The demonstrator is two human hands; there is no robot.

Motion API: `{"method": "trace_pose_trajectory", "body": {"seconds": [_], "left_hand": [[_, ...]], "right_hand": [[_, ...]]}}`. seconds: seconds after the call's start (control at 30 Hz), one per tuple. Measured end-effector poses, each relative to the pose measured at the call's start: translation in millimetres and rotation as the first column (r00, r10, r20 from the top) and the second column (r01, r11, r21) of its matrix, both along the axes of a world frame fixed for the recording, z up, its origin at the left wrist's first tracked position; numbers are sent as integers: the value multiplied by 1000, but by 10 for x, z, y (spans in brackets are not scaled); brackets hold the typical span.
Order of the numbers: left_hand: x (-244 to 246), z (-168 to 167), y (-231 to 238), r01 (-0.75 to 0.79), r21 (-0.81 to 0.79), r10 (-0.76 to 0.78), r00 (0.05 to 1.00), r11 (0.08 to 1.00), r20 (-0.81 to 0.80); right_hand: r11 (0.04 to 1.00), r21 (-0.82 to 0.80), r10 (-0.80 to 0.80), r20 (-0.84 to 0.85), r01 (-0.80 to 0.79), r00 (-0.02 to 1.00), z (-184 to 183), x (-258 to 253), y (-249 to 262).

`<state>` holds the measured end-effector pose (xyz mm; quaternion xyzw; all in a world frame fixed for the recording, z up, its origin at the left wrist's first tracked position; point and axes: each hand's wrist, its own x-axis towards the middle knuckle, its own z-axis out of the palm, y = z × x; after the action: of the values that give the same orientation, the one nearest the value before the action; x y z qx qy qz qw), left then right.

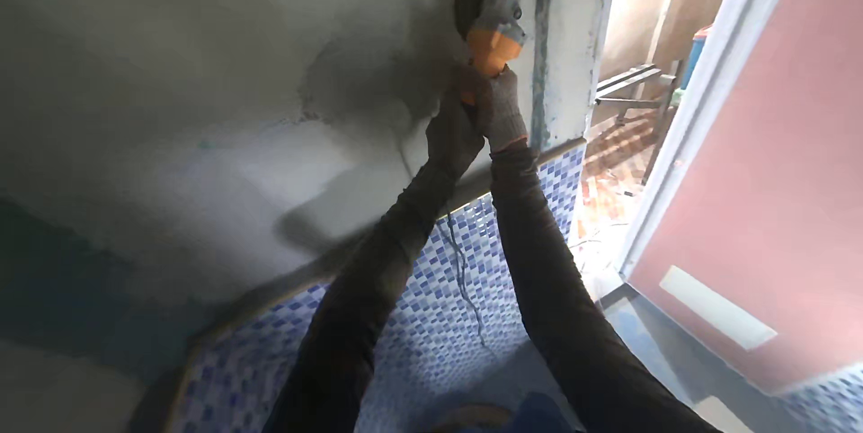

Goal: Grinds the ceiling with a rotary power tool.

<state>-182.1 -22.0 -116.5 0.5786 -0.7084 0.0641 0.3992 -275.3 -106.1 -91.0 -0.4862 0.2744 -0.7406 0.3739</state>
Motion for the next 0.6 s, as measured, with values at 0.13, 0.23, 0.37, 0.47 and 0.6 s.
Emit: {"method": "trace_pose_trajectory", "body": {"seconds": [0.13,0.23,0.37,0.47,0.6], "left_hand": [[-53,-96,71,-97,119,112,986,988,-126],[42,-199,106,-178,112,195,968,978,-159],[189,-336,158,-244,132,262,956,961,-135],[303,-442,140,-200,55,207,960,978,-189],[373,-333,108,-109,62,120,974,992,-195]], "right_hand": [[997,-49,59,-153,-67,986,-19,87,213],[999,-37,24,-313,-38,949,24,239,382],[996,76,86,-485,-56,871,-216,257,1009],[997,60,68,-500,-44,863,-316,321,1109],[1000,-24,2,-388,-13,922,-214,455,747]]}}
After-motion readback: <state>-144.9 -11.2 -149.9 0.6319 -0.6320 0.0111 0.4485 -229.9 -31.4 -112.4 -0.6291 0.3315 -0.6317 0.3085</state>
